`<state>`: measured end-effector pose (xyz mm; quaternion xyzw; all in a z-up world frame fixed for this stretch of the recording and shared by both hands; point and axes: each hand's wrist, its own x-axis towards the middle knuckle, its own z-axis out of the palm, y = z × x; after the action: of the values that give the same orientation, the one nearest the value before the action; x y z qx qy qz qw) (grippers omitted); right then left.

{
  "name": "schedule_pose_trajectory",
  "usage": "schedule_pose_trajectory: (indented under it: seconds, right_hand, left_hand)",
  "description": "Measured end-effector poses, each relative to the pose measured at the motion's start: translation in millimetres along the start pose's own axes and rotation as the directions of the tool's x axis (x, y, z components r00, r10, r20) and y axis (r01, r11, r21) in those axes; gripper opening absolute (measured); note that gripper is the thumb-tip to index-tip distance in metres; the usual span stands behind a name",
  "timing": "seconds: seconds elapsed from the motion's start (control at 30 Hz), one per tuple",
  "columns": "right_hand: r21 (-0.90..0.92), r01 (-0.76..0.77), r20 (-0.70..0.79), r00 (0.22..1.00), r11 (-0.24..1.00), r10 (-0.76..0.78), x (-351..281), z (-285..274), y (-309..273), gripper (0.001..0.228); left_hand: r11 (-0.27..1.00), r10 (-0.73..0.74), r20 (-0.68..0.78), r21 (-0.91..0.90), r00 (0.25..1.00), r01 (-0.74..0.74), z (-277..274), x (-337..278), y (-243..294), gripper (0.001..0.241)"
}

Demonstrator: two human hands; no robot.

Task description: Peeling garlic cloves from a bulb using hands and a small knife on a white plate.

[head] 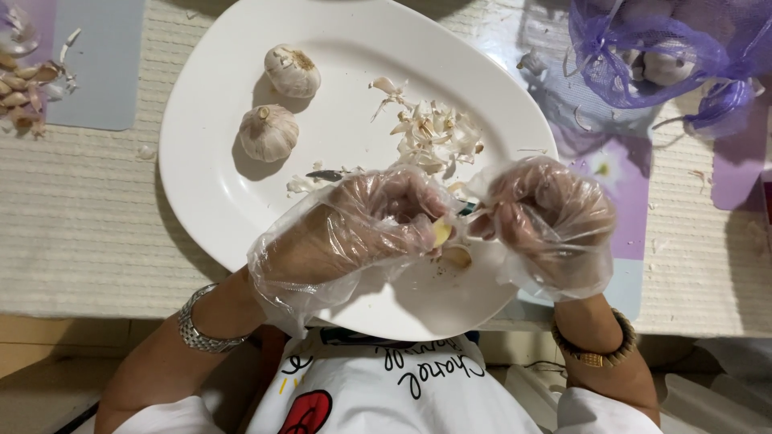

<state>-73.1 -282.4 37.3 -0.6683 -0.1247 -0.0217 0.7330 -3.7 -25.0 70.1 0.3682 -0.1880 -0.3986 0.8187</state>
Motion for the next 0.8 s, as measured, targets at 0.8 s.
schedule_pose_trajectory:
  seconds: [0.8]
  right_hand:
    - [0.799,-0.250,0.224,0.968,0.547,0.114,23,9,8,0.023]
  left_hand:
    - [0.937,0.091,0.002,0.340,0.996,-0.087,-6,7,0,0.010]
